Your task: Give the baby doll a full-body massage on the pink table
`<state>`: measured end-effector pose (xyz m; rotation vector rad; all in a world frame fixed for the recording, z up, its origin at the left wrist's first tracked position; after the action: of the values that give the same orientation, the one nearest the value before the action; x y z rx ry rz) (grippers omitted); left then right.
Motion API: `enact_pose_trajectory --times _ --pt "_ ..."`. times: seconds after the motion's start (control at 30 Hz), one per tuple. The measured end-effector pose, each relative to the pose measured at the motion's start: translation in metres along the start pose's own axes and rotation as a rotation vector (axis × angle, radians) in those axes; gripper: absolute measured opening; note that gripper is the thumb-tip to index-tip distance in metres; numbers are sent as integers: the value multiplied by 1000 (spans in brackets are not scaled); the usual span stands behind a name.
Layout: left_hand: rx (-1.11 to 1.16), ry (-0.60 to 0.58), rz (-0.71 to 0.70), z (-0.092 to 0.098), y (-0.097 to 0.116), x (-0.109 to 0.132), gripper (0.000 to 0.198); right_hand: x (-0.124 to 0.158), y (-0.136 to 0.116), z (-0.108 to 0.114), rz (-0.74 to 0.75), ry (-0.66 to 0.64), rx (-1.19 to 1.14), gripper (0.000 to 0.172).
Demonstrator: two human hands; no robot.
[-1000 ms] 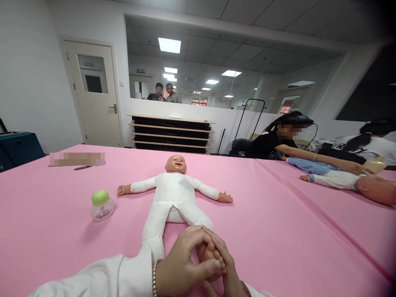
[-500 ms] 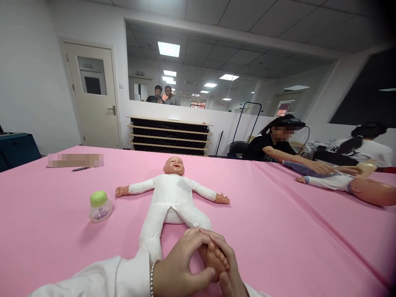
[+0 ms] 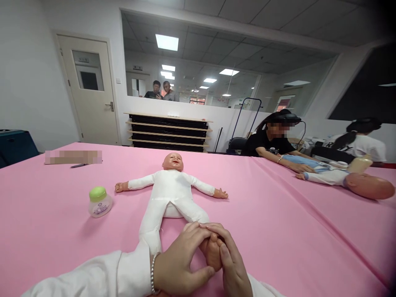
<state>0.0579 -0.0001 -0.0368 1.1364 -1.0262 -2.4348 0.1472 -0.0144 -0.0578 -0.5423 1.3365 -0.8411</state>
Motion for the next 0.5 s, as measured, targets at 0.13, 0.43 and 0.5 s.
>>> enact_pose_trajectory --times 0.13,0.43,0.5 --pt "41 71 110 5 -10 -3 35 2 -4 -10 83 -131 -19 34" --pt "175 86 148 13 -17 -4 22 2 0 -14 54 -172 116 44" --pt "126 33 80 9 -11 -2 33 1 4 -8 16 -101 66 35"
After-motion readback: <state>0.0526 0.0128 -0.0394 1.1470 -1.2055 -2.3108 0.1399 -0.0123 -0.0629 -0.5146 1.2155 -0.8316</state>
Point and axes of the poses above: each hand's wrist, its own x-axis away from the middle knuckle, its own z-axis out of the back of the hand, y = z × x, the point moved 8 cm from there along -x, towards the middle knuckle, and after that the axes turned 2 degrees about y, right-handed, at the moved point
